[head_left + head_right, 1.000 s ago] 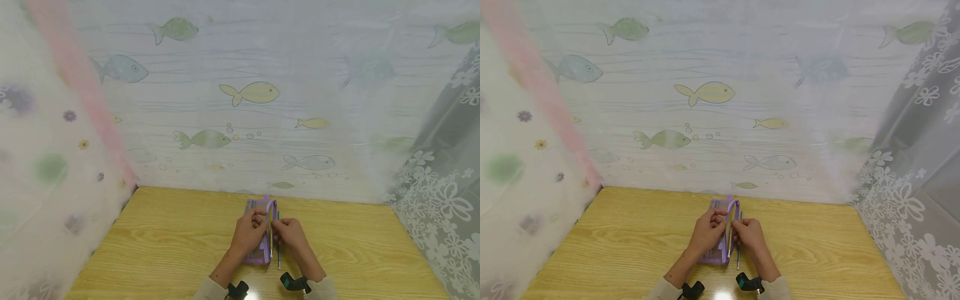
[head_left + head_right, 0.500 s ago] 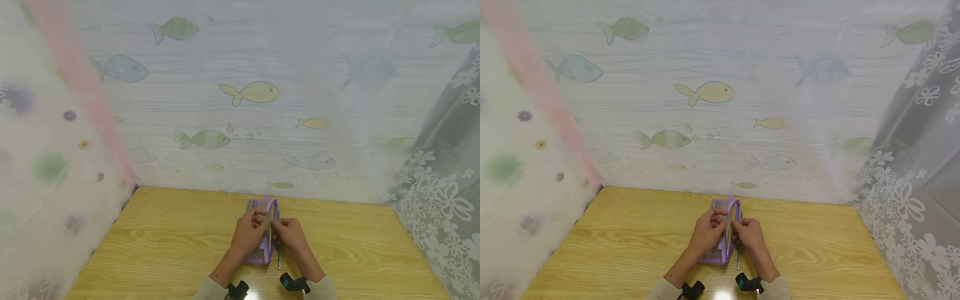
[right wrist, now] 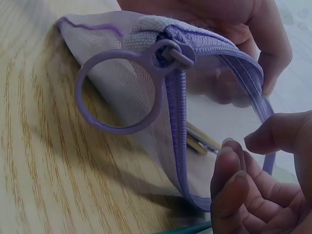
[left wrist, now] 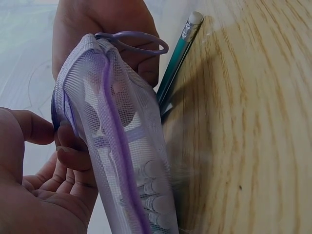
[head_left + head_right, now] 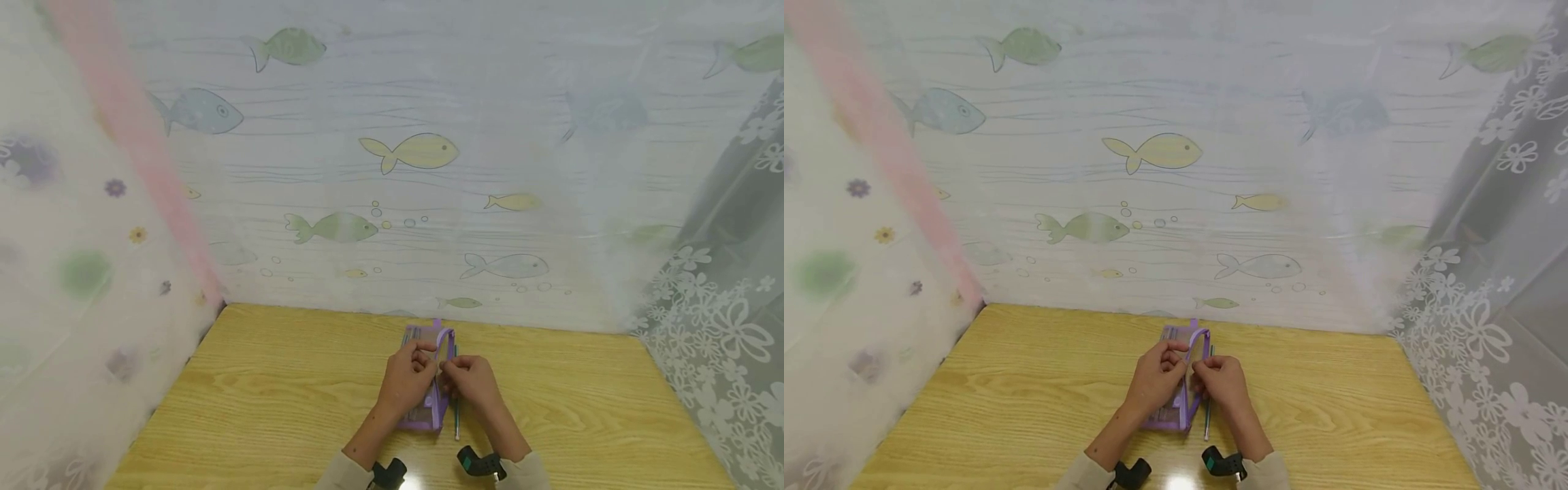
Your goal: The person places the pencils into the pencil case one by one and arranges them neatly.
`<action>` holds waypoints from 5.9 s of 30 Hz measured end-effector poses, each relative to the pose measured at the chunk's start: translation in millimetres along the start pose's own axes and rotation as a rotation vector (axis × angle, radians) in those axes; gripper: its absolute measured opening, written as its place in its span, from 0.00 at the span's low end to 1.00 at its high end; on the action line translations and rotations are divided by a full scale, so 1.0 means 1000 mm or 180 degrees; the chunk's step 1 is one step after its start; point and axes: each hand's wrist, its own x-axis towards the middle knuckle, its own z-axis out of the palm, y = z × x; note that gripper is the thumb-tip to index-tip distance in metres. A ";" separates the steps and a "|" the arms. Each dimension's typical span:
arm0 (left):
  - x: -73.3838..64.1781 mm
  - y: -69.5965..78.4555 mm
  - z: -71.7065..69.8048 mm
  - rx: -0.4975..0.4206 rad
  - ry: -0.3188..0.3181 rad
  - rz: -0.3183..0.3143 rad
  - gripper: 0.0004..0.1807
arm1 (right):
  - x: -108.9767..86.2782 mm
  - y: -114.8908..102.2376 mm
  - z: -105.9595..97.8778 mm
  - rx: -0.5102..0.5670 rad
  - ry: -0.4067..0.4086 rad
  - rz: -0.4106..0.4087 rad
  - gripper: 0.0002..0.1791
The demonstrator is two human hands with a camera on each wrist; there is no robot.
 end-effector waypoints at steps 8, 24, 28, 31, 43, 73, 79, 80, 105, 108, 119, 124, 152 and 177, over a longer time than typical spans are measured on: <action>-0.001 0.000 0.000 0.0023 -0.0003 0.0016 0.14 | -0.001 -0.001 -0.004 -0.0237 0.0127 -0.0113 0.09; 0.001 0.000 0.001 0.0017 -0.0026 0.0009 0.15 | 0.002 0.000 -0.019 -0.1333 0.0348 -0.0357 0.08; 0.001 -0.001 0.001 -0.0021 -0.0040 0.0001 0.15 | 0.002 0.002 -0.022 -0.1450 0.0340 -0.0343 0.07; 0.001 -0.001 0.001 -0.0043 -0.0046 0.0003 0.15 | 0.001 0.003 -0.023 -0.1543 0.0345 -0.0348 0.07; 0.000 -0.002 0.001 -0.0059 -0.0076 -0.0005 0.15 | -0.003 0.002 -0.027 -0.1856 0.0359 -0.0246 0.12; -0.001 -0.003 -0.001 -0.0054 -0.0105 -0.0047 0.15 | -0.011 -0.003 -0.026 -0.2332 0.0186 0.0024 0.21; -0.001 -0.004 -0.001 -0.0045 -0.0107 -0.0065 0.15 | -0.011 -0.003 -0.026 -0.2262 0.0151 -0.0029 0.24; -0.001 -0.004 -0.001 -0.0040 -0.0102 -0.0070 0.15 | -0.011 -0.003 -0.025 -0.2250 0.0145 -0.0026 0.24; -0.001 -0.003 -0.001 -0.0080 -0.0093 -0.0062 0.15 | -0.010 -0.006 -0.027 -0.2151 0.0105 -0.0109 0.26; -0.002 -0.002 -0.001 -0.0084 -0.0099 -0.0051 0.15 | -0.011 -0.008 -0.026 -0.2091 0.0070 -0.0150 0.27; -0.002 -0.001 -0.002 -0.0127 -0.0102 -0.0067 0.15 | -0.013 -0.013 -0.025 -0.2017 0.0057 -0.0180 0.26; -0.002 0.000 -0.002 -0.0117 -0.0094 -0.0067 0.14 | -0.014 -0.017 -0.024 -0.1937 -0.0009 -0.0207 0.25; 0.001 -0.004 0.000 -0.0009 -0.0012 -0.0037 0.14 | -0.002 -0.008 -0.012 -0.0841 -0.0159 -0.0156 0.15; 0.007 -0.007 -0.002 -0.0016 -0.0097 -0.0053 0.14 | 0.006 -0.005 -0.001 -0.0366 0.0160 0.0078 0.10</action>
